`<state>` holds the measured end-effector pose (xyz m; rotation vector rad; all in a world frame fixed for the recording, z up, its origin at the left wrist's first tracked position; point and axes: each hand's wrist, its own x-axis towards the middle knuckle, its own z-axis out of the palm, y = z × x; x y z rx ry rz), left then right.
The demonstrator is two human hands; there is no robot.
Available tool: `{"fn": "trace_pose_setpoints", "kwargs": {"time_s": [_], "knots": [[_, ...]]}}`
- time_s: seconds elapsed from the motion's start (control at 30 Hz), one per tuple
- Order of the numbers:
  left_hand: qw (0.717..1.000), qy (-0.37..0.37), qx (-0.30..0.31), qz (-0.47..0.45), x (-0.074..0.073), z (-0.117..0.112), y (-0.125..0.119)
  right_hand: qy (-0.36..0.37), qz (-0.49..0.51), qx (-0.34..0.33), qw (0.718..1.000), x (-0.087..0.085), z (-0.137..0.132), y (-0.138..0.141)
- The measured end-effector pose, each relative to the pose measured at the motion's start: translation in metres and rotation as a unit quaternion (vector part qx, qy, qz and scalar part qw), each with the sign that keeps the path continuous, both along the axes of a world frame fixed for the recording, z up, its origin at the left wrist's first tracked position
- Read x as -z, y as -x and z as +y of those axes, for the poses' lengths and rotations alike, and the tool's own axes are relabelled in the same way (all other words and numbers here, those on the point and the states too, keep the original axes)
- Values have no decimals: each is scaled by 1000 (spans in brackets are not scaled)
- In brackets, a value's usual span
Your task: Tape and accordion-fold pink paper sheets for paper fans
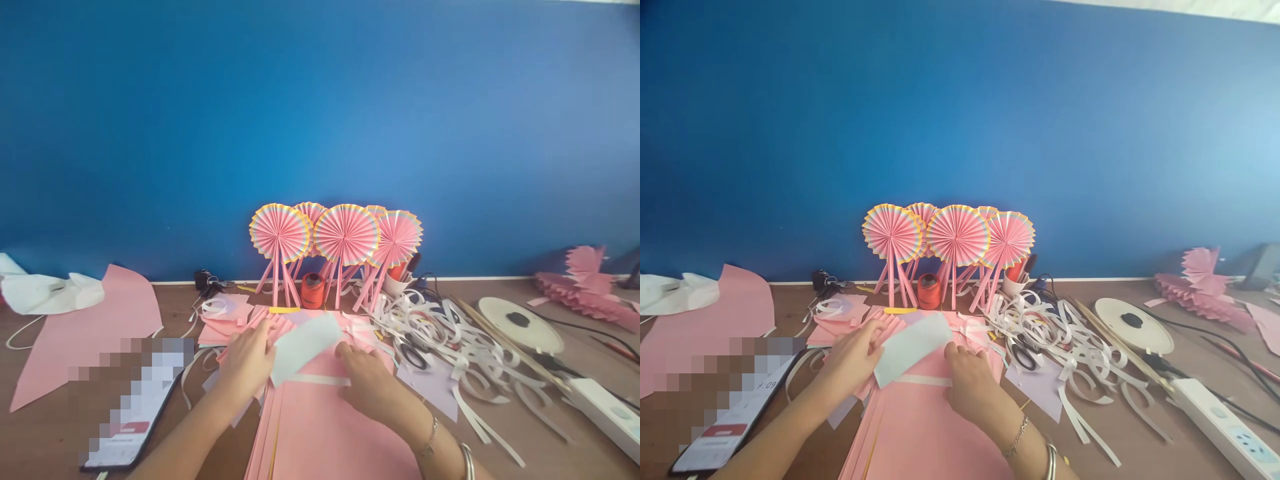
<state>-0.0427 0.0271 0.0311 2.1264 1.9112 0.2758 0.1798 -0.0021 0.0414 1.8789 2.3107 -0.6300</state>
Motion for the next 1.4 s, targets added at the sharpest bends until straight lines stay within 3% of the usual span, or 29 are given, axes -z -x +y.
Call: {"fn": "trace_pose_setpoints", "kwargs": {"time_s": [0.17,0.3,0.4,0.47,0.53,0.63,0.9,1.03,1.23,1.33,1.4], "knots": [[998,-49,-33,-16,2,24,-6,12,25,-9,1000,4,3,-4],[992,-114,-45,-16,9,24,-16,16,75,-36,996,7,6,-9],[985,-157,9,-73,8,16,-17,12,109,-38,993,7,11,-15],[974,-132,77,-168,6,11,-16,-6,131,-29,991,6,14,-20],[958,-51,105,-262,6,7,-16,-36,158,-14,987,3,16,-23],[944,50,73,-317,11,2,-22,-62,197,2,978,-2,15,-21],[919,90,49,-380,20,-7,-36,-110,302,-33,946,3,11,-1],[909,107,45,-401,18,1,-22,-91,291,-48,951,1,24,-29],[901,122,34,-415,17,17,-1,-42,243,-28,969,-10,41,-93],[901,118,29,-417,18,17,-2,-80,173,34,981,-14,44,-114],[901,113,26,-417,19,14,-8,-118,151,69,979,-17,44,-111]]}}
